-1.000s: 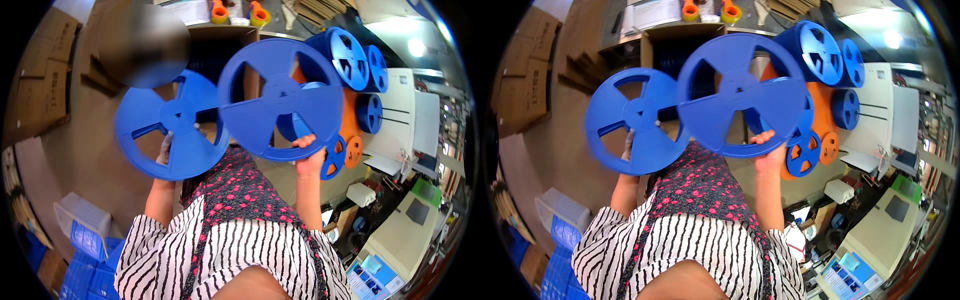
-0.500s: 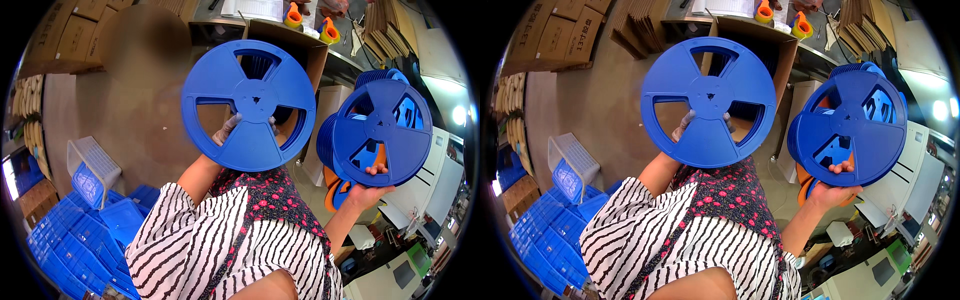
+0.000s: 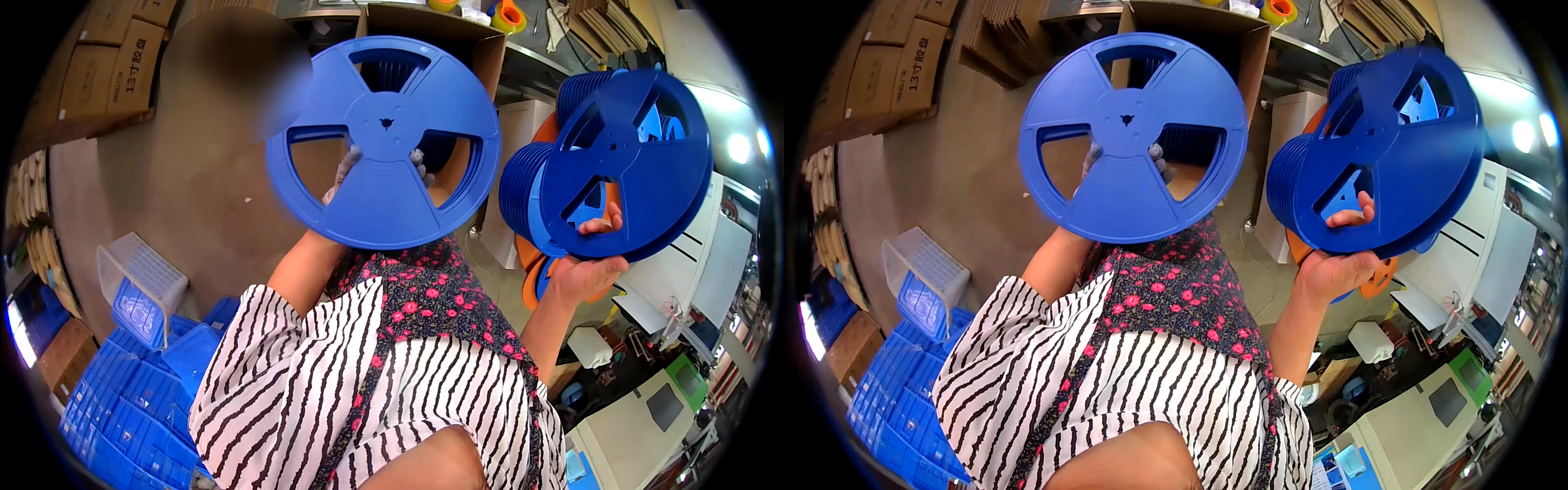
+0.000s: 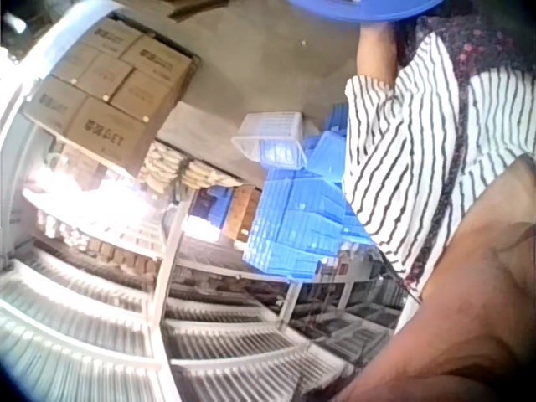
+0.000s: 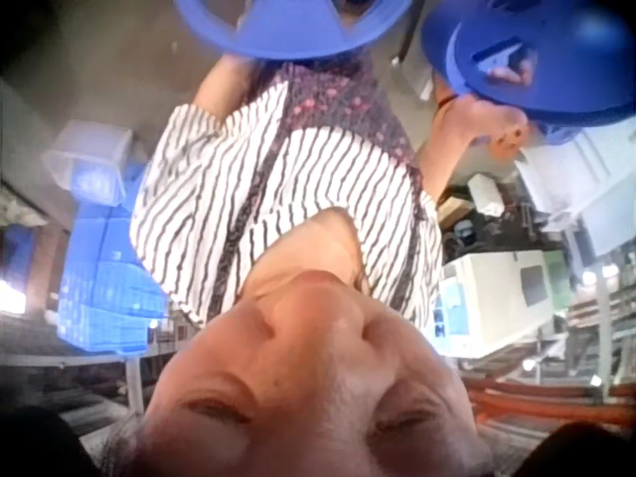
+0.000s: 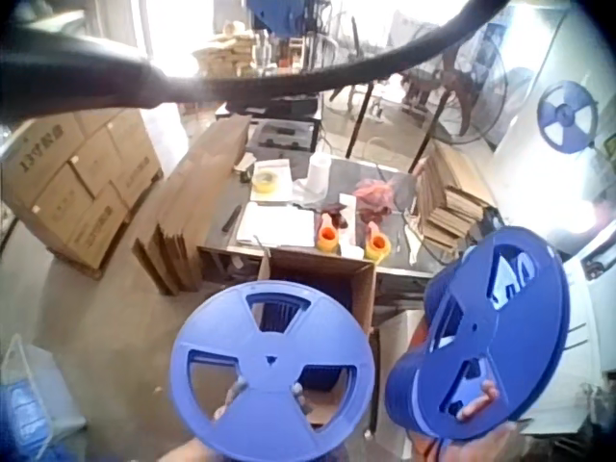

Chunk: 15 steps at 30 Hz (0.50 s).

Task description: The person picks up blue plastic spools from a cardboard box and stacks them onto a pile of similar spools on a nearby table. The person handles the spools one by one, rotating them to align before placing them on the stack.

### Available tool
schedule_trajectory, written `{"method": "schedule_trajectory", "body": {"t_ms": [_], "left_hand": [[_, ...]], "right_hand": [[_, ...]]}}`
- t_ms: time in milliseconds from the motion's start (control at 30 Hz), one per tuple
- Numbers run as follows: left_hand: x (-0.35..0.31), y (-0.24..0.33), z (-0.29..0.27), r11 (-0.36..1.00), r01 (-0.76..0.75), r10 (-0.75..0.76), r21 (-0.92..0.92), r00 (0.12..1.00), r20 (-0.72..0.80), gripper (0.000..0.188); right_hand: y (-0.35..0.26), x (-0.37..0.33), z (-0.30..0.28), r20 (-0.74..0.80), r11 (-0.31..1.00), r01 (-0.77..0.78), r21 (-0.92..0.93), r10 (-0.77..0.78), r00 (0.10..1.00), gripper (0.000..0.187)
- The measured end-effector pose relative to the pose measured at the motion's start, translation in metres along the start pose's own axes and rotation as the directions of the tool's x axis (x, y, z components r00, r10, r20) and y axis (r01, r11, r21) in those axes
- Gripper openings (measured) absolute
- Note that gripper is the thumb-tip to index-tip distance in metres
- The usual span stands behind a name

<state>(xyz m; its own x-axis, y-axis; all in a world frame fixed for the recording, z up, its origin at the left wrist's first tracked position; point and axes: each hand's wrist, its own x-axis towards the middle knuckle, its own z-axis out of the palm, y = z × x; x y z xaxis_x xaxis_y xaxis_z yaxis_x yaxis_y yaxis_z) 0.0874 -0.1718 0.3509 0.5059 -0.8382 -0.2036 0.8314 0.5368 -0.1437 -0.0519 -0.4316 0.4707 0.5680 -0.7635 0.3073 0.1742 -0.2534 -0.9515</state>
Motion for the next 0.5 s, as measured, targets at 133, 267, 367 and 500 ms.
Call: {"method": "schedule_trajectory", "body": {"t_ms": [133,267,367,500], "left_hand": [[0.000,0.000,0.008,0.999,-0.017,0.014,-0.037,0.997,-0.080,0.074],[0.009,0.002,0.008,1.000,0.018,-0.018,-0.003,0.999,-0.032,0.072],[0.014,0.004,0.000,0.995,0.104,-0.104,0.001,0.993,0.054,0.071],[0.016,0.000,-0.007,0.995,0.070,-0.074,0.069,0.996,0.058,0.071]], "right_hand": [[-0.004,-0.001,0.021,0.070,0.999,0.042,-0.032,-0.040,0.997,0.081],[-0.001,-0.018,0.050,0.274,0.987,0.124,-0.098,-0.093,0.957,0.078],[0.026,-0.031,0.054,0.667,0.805,0.535,-0.256,-0.254,0.701,0.074],[0.020,-0.043,0.078,0.949,0.657,0.727,-0.197,-0.059,0.311,0.069]]}}
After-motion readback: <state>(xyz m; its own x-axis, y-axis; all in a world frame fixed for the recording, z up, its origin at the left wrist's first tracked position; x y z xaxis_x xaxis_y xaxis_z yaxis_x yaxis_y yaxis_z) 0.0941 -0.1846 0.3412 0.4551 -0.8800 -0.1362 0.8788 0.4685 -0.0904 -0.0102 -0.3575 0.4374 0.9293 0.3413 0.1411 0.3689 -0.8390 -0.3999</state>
